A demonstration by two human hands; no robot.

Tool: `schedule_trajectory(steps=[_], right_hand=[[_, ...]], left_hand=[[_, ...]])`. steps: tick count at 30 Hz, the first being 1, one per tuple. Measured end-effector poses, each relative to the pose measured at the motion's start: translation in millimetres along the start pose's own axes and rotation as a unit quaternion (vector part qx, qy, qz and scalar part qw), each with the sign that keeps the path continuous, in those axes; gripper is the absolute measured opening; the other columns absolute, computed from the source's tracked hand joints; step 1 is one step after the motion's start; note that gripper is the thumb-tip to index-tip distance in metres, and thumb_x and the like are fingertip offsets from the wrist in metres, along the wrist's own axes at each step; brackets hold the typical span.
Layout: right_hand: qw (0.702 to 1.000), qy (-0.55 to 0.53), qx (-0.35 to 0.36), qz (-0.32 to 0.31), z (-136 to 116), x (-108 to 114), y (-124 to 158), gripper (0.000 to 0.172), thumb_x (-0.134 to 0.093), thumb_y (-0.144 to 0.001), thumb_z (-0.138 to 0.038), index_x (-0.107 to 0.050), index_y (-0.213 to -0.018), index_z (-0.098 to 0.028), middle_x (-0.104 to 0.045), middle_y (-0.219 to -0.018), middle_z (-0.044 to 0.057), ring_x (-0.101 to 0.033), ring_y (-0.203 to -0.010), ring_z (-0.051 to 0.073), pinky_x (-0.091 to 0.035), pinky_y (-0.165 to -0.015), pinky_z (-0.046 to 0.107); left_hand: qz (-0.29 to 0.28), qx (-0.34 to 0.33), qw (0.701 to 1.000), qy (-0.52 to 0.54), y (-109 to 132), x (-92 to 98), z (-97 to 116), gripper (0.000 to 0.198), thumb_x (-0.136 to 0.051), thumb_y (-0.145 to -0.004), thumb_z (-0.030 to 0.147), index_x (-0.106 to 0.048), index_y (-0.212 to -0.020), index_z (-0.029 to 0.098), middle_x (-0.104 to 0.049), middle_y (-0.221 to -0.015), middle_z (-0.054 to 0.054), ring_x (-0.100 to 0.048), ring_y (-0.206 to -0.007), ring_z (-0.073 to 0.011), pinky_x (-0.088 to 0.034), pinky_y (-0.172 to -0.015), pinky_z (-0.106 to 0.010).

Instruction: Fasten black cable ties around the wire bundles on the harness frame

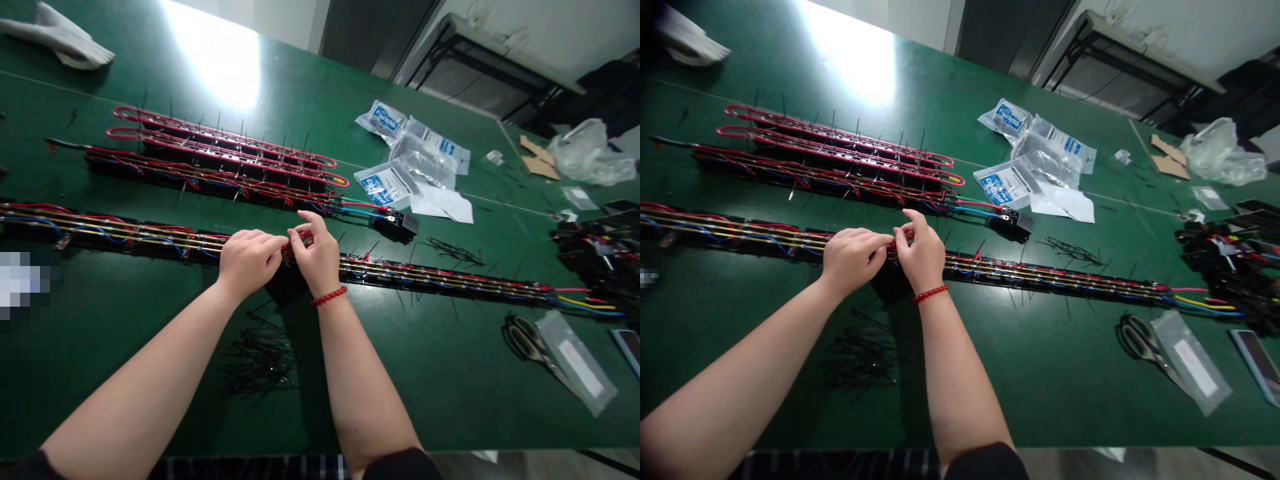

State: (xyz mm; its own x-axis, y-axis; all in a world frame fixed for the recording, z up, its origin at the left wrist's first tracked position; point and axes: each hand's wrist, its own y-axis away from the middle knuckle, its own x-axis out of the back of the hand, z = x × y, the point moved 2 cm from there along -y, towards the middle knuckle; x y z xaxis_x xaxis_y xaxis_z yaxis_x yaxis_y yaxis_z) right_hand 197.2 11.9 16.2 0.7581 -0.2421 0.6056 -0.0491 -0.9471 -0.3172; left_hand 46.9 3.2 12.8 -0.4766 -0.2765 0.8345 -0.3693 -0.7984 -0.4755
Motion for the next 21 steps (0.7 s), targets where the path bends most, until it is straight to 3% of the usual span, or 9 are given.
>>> schedule_trajectory(steps=[4, 8, 11, 15, 21], right_hand=[[0.991, 0.054, 0.102, 0.071, 0, -1, 6, 0.02, -0.047, -0.096, -0.024, -0.061, -0.111, -0.023, -0.069, -0.093, 0.005, -0.063, -0.085, 0.017, -0.051, -0.077, 0.031], [0.966, 0.123, 0.212, 0.08, -6, 0, 13, 0.021, -0.046, -0.096, -0.02, -0.063, -0.108, -0.022, -0.069, -0.096, 0.007, -0.062, -0.094, 0.02, -0.05, -0.086, 0.036], [0.955, 0.144, 0.245, 0.083, -10, 2, 22, 0.023, -0.046, -0.095, -0.019, -0.062, -0.111, -0.021, -0.068, -0.1, 0.009, -0.062, -0.099, 0.022, -0.048, -0.088, 0.039], [0.967, 0.123, 0.212, 0.068, -12, 3, 42, 0.025, -0.046, -0.094, -0.018, -0.061, -0.113, -0.022, -0.069, -0.102, 0.008, -0.063, -0.095, 0.021, -0.051, -0.085, 0.037], [0.998, -0.028, 0.054, 0.03, -8, 11, 85, 0.025, -0.046, -0.093, -0.022, -0.058, -0.115, -0.024, -0.068, -0.095, 0.004, -0.063, -0.078, 0.014, -0.053, -0.073, 0.028]], left_hand=[[-0.01, 0.001, 1.0, 0.003, 0, 0.1, -1, 0.025, -0.05, -0.088, 0.019, -0.074, -0.091, 0.024, -0.078, -0.091, -0.001, -0.069, -0.084, -0.0216, -0.046, -0.077, -0.037], [-0.019, -0.009, 1.0, 0.004, 1, 0.9, -3, 0.023, -0.053, -0.088, 0.024, -0.074, -0.095, 0.025, -0.077, -0.091, -0.002, -0.068, -0.086, -0.0225, -0.046, -0.076, -0.036], [-0.019, -0.011, 1.0, 0.004, 2, 1.3, -5, 0.021, -0.053, -0.088, 0.027, -0.074, -0.091, 0.025, -0.077, -0.089, -0.002, -0.067, -0.083, -0.0222, -0.045, -0.075, -0.036], [-0.017, -0.011, 1.0, -0.004, 2, 0.3, -5, 0.023, -0.05, -0.09, 0.026, -0.073, -0.091, 0.025, -0.077, -0.089, -0.003, -0.067, -0.081, -0.0219, -0.044, -0.073, -0.036], [-0.005, -0.003, 1.0, 0.008, 4, -3.4, -5, 0.027, -0.048, -0.09, 0.022, -0.074, -0.094, 0.025, -0.076, -0.087, -0.004, -0.068, -0.083, -0.0232, -0.044, -0.077, -0.038]])
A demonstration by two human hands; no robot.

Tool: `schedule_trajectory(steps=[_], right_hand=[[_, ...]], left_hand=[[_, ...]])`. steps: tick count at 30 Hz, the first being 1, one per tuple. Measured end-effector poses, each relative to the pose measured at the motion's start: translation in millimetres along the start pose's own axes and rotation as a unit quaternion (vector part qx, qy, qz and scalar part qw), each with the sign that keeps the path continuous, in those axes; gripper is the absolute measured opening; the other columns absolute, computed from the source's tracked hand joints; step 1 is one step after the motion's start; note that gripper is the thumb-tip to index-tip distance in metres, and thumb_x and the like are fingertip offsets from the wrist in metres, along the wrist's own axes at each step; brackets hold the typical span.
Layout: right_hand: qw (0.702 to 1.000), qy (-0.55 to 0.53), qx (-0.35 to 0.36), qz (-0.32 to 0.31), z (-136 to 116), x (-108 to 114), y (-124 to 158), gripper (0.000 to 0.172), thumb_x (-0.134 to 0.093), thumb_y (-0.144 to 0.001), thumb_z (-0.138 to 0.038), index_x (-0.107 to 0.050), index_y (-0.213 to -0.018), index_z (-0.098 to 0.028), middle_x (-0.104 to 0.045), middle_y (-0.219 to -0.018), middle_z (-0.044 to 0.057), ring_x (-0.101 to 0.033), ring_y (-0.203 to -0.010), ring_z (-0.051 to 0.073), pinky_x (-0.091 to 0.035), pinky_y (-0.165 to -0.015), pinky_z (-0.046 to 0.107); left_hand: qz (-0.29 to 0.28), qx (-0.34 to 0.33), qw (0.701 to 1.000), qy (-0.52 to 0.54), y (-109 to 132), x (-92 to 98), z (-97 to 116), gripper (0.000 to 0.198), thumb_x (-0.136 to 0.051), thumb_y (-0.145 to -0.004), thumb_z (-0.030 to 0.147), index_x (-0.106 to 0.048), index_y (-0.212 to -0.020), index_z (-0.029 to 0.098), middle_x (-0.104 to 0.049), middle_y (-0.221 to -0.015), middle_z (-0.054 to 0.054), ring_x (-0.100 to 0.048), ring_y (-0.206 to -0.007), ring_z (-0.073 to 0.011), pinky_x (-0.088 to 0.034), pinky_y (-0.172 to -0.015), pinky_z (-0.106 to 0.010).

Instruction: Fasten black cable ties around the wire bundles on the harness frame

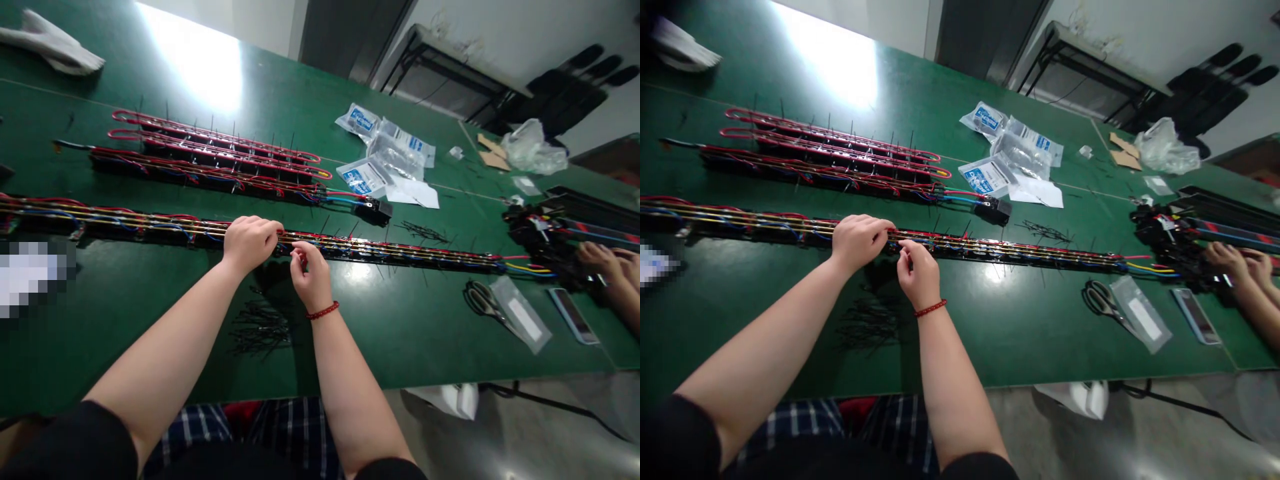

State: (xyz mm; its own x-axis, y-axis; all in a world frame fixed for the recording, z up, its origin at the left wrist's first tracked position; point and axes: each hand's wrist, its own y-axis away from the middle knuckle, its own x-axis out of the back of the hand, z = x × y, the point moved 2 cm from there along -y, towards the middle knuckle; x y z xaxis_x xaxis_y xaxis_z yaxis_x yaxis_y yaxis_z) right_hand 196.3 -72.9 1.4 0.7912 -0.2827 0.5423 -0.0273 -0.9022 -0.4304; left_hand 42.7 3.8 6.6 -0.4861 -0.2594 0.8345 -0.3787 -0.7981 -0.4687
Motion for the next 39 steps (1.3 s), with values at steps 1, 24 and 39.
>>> schedule_trajectory(steps=[1, 24, 39], right_hand=[[0.999, -0.034, -0.035, -0.006, 2, 3, 6, 0.025, -0.048, -0.093, -0.023, -0.058, -0.116, -0.024, -0.067, -0.092, 0.003, -0.062, -0.074, 0.014, -0.052, -0.07, 0.027], [0.98, -0.092, -0.168, -0.046, 14, 6, 23, 0.018, -0.052, -0.079, -0.031, -0.065, -0.086, -0.021, -0.067, -0.079, 0.001, -0.06, -0.074, 0.016, -0.048, -0.071, 0.027], [0.984, -0.071, -0.155, -0.044, 13, 6, 24, 0.018, -0.05, -0.078, -0.03, -0.065, -0.083, -0.021, -0.066, -0.078, 0.001, -0.059, -0.072, 0.016, -0.047, -0.072, 0.028]], left_hand=[[0.003, 0.0, 1.0, 0.005, 1, -0.3, 0, 0.027, -0.048, -0.09, 0.022, -0.074, -0.095, 0.025, -0.076, -0.088, -0.004, -0.068, -0.083, -0.0233, -0.045, -0.077, -0.038], [-0.003, 0.075, 0.987, 0.145, 95, 46.5, -1, 0.022, -0.048, -0.089, 0.026, -0.069, -0.095, 0.021, -0.072, -0.097, -0.006, -0.064, -0.097, -0.021, -0.05, -0.091, -0.035], [-0.095, 0.034, 0.985, 0.14, 98, 36.5, -3, 0.022, -0.054, -0.085, 0.03, -0.071, -0.099, 0.024, -0.074, -0.104, -0.004, -0.065, -0.1, -0.0233, -0.049, -0.094, -0.039]])
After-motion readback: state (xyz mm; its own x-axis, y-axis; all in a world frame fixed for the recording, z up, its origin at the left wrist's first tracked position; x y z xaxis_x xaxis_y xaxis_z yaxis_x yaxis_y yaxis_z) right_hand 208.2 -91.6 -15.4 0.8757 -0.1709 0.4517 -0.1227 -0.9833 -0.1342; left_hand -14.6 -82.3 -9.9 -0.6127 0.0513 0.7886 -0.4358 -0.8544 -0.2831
